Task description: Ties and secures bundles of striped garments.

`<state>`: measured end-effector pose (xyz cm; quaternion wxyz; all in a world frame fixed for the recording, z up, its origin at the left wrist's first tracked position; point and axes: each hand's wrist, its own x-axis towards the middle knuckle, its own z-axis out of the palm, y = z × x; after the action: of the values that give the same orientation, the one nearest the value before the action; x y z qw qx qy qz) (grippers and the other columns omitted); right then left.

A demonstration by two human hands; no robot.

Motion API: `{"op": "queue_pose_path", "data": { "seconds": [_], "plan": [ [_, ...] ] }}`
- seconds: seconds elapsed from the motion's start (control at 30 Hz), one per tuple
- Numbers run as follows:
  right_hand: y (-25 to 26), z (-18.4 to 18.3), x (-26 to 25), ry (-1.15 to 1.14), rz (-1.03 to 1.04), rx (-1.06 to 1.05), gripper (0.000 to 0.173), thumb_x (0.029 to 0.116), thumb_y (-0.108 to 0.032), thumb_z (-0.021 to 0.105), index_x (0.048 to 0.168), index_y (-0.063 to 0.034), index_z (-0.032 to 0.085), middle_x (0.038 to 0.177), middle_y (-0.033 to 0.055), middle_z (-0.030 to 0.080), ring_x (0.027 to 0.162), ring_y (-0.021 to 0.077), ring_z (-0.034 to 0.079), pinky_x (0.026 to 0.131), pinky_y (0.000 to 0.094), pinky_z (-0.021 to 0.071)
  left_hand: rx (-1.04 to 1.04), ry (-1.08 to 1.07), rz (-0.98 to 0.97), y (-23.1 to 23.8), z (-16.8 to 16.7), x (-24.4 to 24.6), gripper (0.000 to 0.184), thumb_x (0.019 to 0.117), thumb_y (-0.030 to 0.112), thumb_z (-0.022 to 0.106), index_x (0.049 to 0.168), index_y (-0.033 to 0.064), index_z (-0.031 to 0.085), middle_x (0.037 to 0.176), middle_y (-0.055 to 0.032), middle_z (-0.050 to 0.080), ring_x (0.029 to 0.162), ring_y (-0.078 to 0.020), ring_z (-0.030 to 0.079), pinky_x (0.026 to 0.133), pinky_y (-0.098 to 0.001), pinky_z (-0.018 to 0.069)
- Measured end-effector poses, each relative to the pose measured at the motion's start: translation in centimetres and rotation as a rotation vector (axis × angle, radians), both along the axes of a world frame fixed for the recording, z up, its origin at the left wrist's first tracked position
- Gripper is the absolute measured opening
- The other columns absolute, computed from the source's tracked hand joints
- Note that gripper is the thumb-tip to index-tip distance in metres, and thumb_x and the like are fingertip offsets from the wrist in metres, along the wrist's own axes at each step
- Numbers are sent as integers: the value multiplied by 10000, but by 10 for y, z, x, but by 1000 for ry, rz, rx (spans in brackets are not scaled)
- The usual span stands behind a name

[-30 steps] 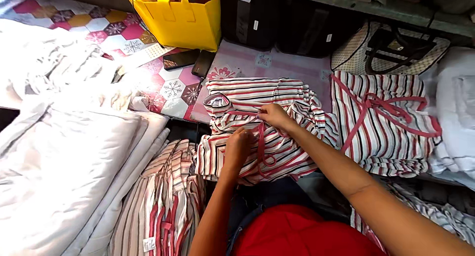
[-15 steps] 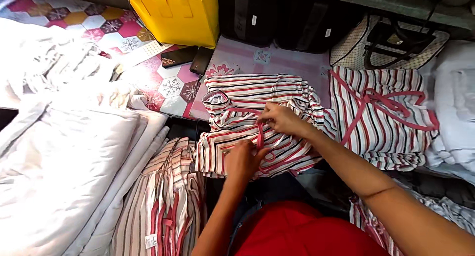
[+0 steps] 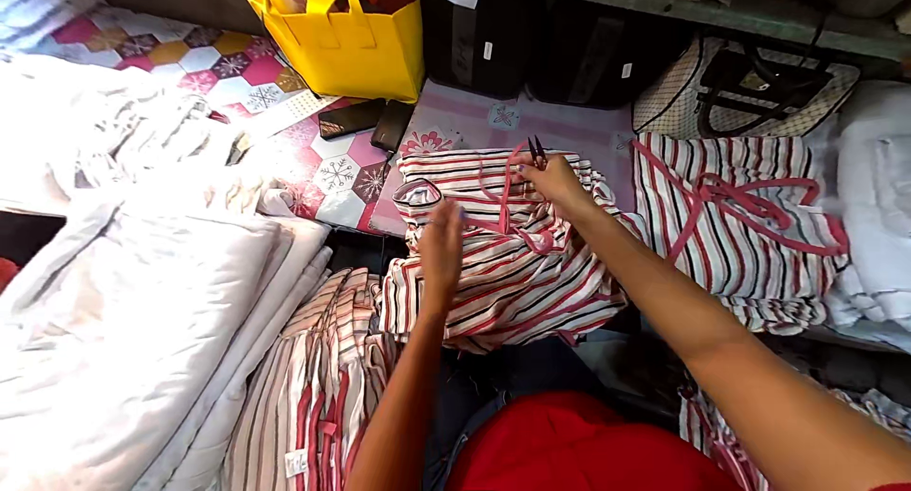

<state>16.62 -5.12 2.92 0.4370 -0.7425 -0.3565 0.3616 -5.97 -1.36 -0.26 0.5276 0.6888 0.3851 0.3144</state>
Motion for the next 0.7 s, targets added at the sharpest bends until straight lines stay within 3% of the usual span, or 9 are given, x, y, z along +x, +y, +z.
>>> {"op": "queue_pose_path", "data": {
  "seconds": [0.07, 0.13, 0.2, 0.3, 0.43, 0.53, 0.63, 0.7],
  "plan": [
    [-28, -9, -15, -153, 72, -32, 298, 1055, -277, 579, 1179, -23, 673, 949, 133, 717, 737, 219, 641, 659, 429, 530, 234, 240, -112, -22, -32, 5, 406, 988, 175, 659, 1312, -66, 619, 1249, -255, 662, 1180, -370, 642, 1033, -532, 507],
    [-38, -27, -22, -304, 197, -158, 353, 1012, -348, 650, 1034, 1, 697, 844, 177, 667, 735, 315, 645, 677, 543, 531, 526, 336, -142, -45, -56, 9, 209, 961, 147, 652, 1043, -12, 761, 1033, -196, 730, 1042, -382, 681, 924, -546, 526],
    [-31, -37, -23, -388, 326, -332, 369, 954, -381, 730, 1045, -24, 733, 899, 178, 706, 864, 353, 676, 803, 602, 520, 714, 358, -111, -56, -62, 9, 157, 947, 91, 634, 919, 16, 769, 962, -164, 728, 967, -368, 688, 847, -518, 535],
    [-26, -44, -26, -362, 376, -365, 239, 935, -223, 753, 1067, -28, 718, 923, 184, 699, 875, 354, 669, 800, 593, 517, 769, 329, -137, -58, -60, 4, 173, 966, 67, 596, 946, 11, 759, 1104, -167, 736, 1069, -358, 689, 929, -511, 532],
    [-27, -46, -24, -115, 281, -197, 135, 923, -77, 734, 1043, -17, 727, 849, 140, 673, 689, 216, 592, 658, 427, 503, 860, 189, -198, -68, -52, -4, 181, 978, 79, 557, 930, 12, 718, 913, -125, 750, 933, -294, 728, 950, -449, 543],
    [-29, -43, -17, 40, 250, -136, 126, 923, -47, 720, 1048, -38, 710, 861, 85, 668, 677, 133, 568, 635, 331, 492, 877, 203, -249, -75, -53, -14, 175, 992, 95, 557, 938, 35, 712, 922, -102, 740, 927, -273, 713, 967, -449, 522],
    [-31, -40, -13, 93, 236, -116, 184, 909, -21, 720, 1085, -64, 685, 868, 75, 650, 682, 125, 559, 627, 312, 489, 795, 171, -275, -78, -58, -21, 182, 981, 100, 570, 954, 46, 742, 948, -93, 754, 934, -254, 724, 935, -419, 552],
    [-34, -36, -12, 21, 221, -83, 234, 914, -31, 718, 1139, -67, 666, 858, 98, 635, 670, 158, 552, 608, 348, 483, 673, 148, -207, -75, -47, -22, 198, 968, 99, 576, 963, 23, 759, 915, -101, 765, 878, -241, 745, 836, -406, 597]
  ]
}}
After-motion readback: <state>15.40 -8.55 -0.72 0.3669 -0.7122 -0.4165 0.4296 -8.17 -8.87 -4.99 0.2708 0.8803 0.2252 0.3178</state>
